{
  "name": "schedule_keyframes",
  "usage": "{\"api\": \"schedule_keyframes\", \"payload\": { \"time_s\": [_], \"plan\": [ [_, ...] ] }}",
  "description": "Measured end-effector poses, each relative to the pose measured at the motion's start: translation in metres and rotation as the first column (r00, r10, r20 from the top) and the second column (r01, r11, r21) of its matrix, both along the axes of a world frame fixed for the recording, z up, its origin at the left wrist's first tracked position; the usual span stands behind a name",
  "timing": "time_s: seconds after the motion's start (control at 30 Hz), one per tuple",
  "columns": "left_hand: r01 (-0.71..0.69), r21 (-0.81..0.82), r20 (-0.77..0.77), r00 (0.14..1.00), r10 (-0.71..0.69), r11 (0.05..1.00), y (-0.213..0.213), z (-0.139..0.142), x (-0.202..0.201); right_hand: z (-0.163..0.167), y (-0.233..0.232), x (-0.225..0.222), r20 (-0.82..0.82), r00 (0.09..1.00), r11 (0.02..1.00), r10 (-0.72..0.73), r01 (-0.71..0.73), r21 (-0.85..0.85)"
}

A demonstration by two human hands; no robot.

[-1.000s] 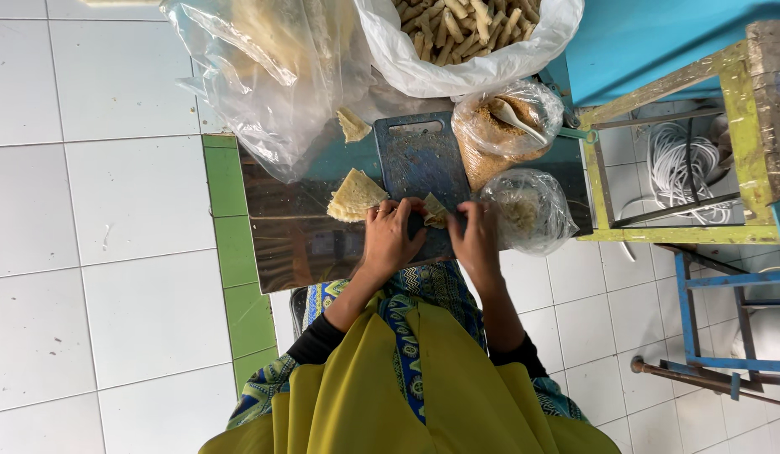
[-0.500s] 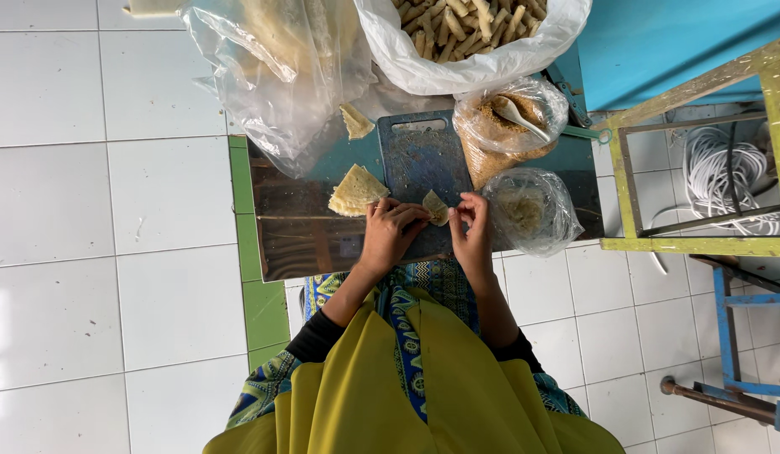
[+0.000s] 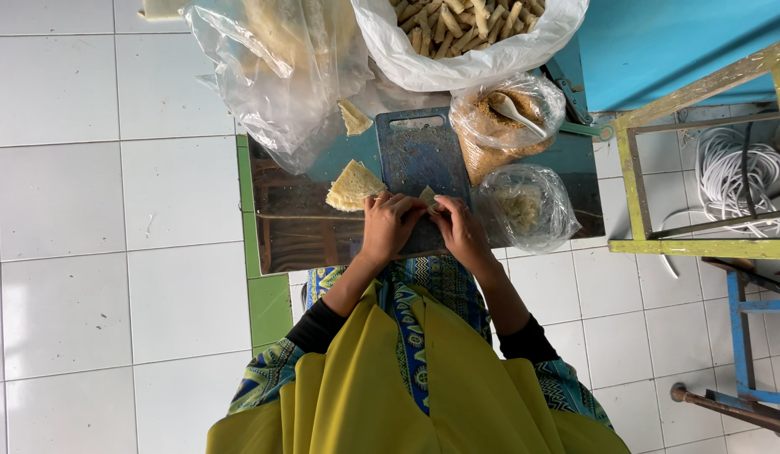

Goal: The person sits at a low table and fills triangular pastry wrappers. They spoon filling from a plastic bag onto a wrapper using a spoon, then fold and press the wrapper closed by hand, setting finished pastries aside and repeating with new wrappers.

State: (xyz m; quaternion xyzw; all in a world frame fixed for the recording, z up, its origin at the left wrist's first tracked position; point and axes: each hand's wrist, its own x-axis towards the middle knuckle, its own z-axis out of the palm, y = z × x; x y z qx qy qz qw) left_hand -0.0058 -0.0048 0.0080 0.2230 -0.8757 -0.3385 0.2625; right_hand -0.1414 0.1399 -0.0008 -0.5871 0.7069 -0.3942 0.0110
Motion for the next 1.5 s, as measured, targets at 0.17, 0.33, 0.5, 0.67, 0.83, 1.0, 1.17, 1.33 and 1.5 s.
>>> {"api": "schedule_keyframes", "payload": {
  "time_s": [0.17, 0.33, 0.5, 0.67, 0.83, 1.0, 1.17, 1.33, 1.5],
  "plan": [
    [-0.048, 0.032, 0.063, 0.997, 0.046, 0.998, 0.001, -0.006, -0.015, -0.001, -0.016, -0.013, 0.093, 0.995, 0.995, -0.027, 0.019, 0.093],
    [-0.098, 0.073, 0.091, 0.992, 0.091, 0.993, 0.004, -0.010, -0.021, 0.010, -0.030, -0.007, 0.136, 0.984, 0.982, -0.116, 0.093, 0.167],
    [-0.097, 0.161, 0.018, 0.995, 0.095, 0.982, 0.003, -0.010, -0.016, 0.007, -0.028, -0.002, 0.037, 0.987, 0.983, -0.154, 0.150, 0.104],
    [-0.052, 0.207, -0.037, 0.997, 0.061, 0.977, -0.004, -0.012, -0.014, -0.002, -0.017, -0.001, 0.015, 0.987, 0.987, -0.159, 0.159, 0.011],
    [-0.010, 0.136, -0.058, 0.998, 0.018, 0.991, -0.010, -0.009, -0.004, 0.002, -0.010, 0.007, -0.083, 0.982, 0.985, -0.170, 0.170, -0.007],
    [-0.083, -0.045, -0.104, 0.992, 0.078, 0.996, -0.007, -0.006, -0.007, 0.010, -0.014, 0.009, -0.009, 0.972, 0.972, -0.237, 0.236, -0.004],
    [-0.139, -0.001, -0.015, 0.990, 0.139, 0.990, -0.003, -0.005, -0.012, 0.015, -0.023, 0.008, 0.000, 0.953, 0.953, -0.302, 0.302, 0.010],
    [-0.206, 0.120, 0.005, 0.978, 0.207, 0.971, 0.000, 0.001, -0.017, 0.019, -0.030, 0.008, 0.031, 0.930, 0.930, -0.366, 0.367, -0.029],
    [-0.203, 0.094, -0.046, 0.977, 0.208, 0.975, -0.001, -0.003, -0.017, 0.016, -0.027, 0.010, 0.130, 0.957, 0.963, -0.258, 0.266, -0.047]
  ]
}}
